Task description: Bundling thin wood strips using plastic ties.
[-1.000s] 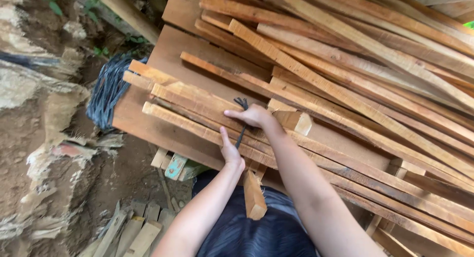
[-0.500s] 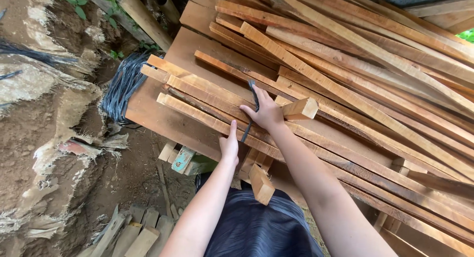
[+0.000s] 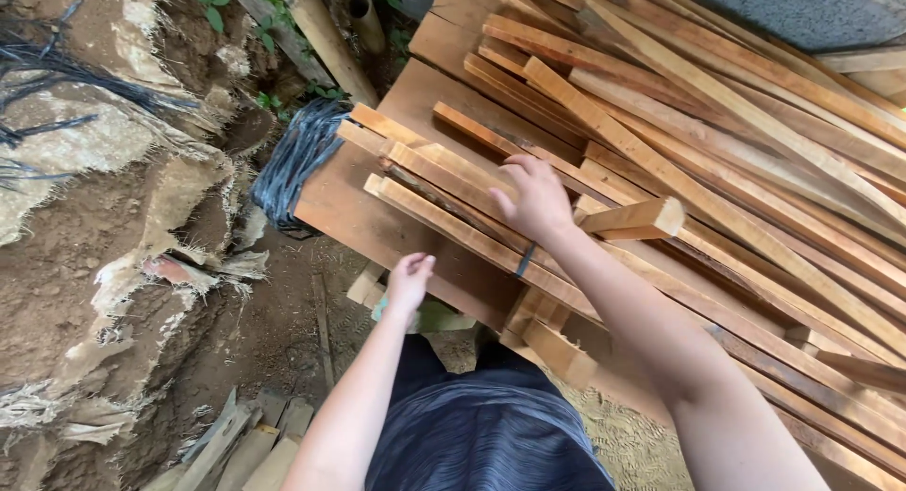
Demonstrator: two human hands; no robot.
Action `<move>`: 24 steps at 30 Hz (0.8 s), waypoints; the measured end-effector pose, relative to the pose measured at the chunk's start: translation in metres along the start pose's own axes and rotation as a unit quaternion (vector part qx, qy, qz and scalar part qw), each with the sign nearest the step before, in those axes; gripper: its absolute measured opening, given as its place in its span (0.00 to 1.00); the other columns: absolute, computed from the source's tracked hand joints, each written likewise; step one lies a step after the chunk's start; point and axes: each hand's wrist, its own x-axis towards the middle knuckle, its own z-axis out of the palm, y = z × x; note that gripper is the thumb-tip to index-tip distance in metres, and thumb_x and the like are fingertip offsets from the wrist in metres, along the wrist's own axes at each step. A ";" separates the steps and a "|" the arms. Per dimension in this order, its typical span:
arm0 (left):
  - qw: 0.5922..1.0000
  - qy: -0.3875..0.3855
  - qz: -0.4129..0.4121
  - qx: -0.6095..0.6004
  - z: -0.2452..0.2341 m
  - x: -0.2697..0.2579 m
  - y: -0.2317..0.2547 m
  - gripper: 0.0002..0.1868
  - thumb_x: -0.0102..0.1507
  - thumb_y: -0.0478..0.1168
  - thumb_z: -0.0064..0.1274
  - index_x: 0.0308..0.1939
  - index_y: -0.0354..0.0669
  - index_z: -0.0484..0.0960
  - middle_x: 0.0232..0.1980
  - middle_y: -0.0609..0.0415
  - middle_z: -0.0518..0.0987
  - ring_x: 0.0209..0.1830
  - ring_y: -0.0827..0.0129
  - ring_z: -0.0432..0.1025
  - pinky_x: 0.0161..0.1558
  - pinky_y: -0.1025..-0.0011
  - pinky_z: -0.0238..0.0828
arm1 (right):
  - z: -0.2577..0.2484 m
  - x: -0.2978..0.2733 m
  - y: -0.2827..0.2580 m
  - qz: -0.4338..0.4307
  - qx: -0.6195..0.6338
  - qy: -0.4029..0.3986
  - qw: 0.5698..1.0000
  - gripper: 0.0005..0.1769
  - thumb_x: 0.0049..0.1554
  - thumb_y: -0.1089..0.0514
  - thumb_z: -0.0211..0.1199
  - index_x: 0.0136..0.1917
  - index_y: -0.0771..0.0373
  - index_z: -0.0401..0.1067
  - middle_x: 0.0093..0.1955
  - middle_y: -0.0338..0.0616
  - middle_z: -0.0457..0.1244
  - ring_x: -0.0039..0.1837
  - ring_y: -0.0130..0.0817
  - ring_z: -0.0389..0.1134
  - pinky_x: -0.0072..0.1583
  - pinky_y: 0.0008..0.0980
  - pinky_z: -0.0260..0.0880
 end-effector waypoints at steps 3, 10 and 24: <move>0.998 0.041 0.039 -0.005 -0.064 0.048 -0.014 0.20 0.64 0.45 0.60 0.56 0.37 0.81 0.47 0.51 0.84 0.42 0.70 0.78 0.48 0.72 0.76 | 0.010 0.041 -0.071 0.106 0.258 -0.251 0.927 0.24 0.58 0.43 0.66 0.60 0.62 0.75 0.59 0.51 0.70 0.61 0.46 0.71 0.62 0.41 0.71; 0.977 0.101 0.177 0.064 -0.197 0.108 0.042 0.13 0.66 0.42 0.58 0.49 0.36 0.83 0.43 0.50 0.85 0.42 0.72 0.78 0.47 0.73 0.75 | 0.156 0.054 -0.210 0.147 0.388 -0.386 0.824 0.27 0.57 0.44 0.67 0.61 0.65 0.72 0.55 0.49 0.71 0.56 0.38 0.74 0.60 0.35 0.73; 0.897 0.042 0.241 0.367 -0.247 0.184 0.155 0.12 0.59 0.47 0.64 0.44 0.49 0.86 0.46 0.55 0.83 0.47 0.58 0.78 0.49 0.59 0.72 | 0.342 0.109 -0.279 0.596 0.339 -0.069 0.725 0.19 0.53 0.47 0.74 0.41 0.66 0.81 0.34 0.39 0.69 0.37 0.29 0.70 0.44 0.30 0.70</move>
